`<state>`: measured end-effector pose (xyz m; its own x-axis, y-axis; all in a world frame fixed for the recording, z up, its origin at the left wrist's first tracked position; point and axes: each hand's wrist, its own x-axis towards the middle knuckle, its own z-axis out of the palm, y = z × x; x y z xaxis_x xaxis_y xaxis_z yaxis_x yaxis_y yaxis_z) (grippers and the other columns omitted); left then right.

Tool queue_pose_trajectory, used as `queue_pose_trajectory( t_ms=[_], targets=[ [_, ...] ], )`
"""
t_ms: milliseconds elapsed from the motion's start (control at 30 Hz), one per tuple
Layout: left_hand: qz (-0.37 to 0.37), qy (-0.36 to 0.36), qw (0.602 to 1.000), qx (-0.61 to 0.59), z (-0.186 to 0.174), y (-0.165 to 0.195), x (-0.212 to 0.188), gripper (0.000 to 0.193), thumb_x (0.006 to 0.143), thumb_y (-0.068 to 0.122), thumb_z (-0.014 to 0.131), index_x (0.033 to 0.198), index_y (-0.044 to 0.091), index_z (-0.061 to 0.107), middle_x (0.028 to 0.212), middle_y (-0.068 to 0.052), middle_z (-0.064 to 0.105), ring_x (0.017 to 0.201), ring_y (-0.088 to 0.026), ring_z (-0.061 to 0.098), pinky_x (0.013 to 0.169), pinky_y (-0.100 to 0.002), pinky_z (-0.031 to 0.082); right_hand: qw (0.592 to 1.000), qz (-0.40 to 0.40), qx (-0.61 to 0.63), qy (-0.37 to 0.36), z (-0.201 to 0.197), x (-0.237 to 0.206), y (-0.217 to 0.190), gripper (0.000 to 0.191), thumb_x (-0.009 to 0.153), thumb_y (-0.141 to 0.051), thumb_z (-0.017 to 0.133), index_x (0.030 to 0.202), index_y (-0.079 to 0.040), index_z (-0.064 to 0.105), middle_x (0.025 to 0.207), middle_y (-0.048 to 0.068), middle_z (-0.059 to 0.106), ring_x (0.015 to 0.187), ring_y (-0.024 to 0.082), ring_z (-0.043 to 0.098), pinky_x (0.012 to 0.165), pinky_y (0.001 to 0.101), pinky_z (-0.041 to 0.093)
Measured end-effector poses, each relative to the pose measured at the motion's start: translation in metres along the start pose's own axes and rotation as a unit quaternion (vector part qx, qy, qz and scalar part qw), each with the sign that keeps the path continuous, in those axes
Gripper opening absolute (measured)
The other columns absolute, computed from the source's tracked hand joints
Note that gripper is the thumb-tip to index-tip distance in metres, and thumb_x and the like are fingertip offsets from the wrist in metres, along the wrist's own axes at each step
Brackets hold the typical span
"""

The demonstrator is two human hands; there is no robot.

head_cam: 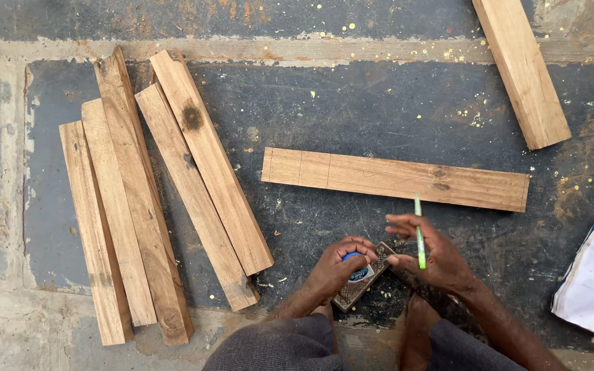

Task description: The person measures and marks wooden planks using a tape measure, pencil, and try square. They repeatedly measure lengths, mark points, and draw perpendicular lines on the wood to prepare for cutting.

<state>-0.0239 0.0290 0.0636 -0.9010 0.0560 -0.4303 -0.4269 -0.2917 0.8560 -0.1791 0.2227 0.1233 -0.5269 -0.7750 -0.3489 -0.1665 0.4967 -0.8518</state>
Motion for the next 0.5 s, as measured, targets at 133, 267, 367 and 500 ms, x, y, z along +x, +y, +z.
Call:
queue_pose_trajectory(
  t_ms=[133, 267, 367, 500],
  targets=[
    [0.059, 0.059, 0.985, 0.151, 0.006, 0.029, -0.01, 0.058, 0.085, 0.027, 0.065, 0.138, 0.007, 0.053, 0.126, -0.014, 0.05, 0.101, -0.022, 0.057, 0.084, -0.039, 0.056, 0.958, 0.178, 0.226, 0.008, 0.048, -0.014, -0.008, 0.047, 0.09, -0.039, 0.07, 0.122, -0.006, 0.062, 0.118, 0.014, 0.074, 0.114, 0.024, 0.075, 0.096, 0.0379, 0.064],
    [0.144, 0.028, 0.966, 0.213, 0.01, 0.045, -0.011, 0.076, 0.078, 0.019, 0.067, 0.15, 0.008, 0.045, 0.127, -0.018, 0.049, 0.105, -0.026, 0.057, 0.084, -0.042, 0.056, 0.913, 0.188, 0.362, 0.028, 0.064, -0.028, -0.001, 0.037, 0.088, -0.02, 0.078, 0.117, -0.003, 0.061, 0.107, 0.01, 0.069, 0.1, 0.019, 0.068, 0.088, 0.0349, 0.062],
    [0.092, -0.031, 0.967, 0.236, 0.01, 0.046, -0.006, 0.075, 0.079, 0.018, 0.067, 0.151, 0.007, 0.047, 0.113, -0.018, 0.066, 0.1, -0.026, 0.067, 0.088, -0.043, 0.057, 0.897, 0.186, 0.4, 0.032, 0.059, -0.034, 0.003, 0.042, 0.086, -0.011, 0.083, 0.12, -0.003, 0.06, 0.103, 0.007, 0.06, 0.096, 0.015, 0.062, 0.084, 0.033, 0.058],
    [0.002, -0.028, 0.913, 0.408, -0.018, 0.054, 0.009, 0.042, 0.083, 0.017, 0.064, 0.124, 0.007, 0.069, 0.101, -0.013, 0.076, 0.086, -0.024, 0.075, 0.083, -0.041, 0.063, 0.946, 0.163, 0.254, 0.12, 0.015, -0.033, 0.017, 0.031, 0.084, -0.009, 0.079, 0.112, -0.007, 0.067, 0.101, 0.005, 0.067, 0.092, 0.015, 0.067, 0.083, 0.0306, 0.061]
  ],
)
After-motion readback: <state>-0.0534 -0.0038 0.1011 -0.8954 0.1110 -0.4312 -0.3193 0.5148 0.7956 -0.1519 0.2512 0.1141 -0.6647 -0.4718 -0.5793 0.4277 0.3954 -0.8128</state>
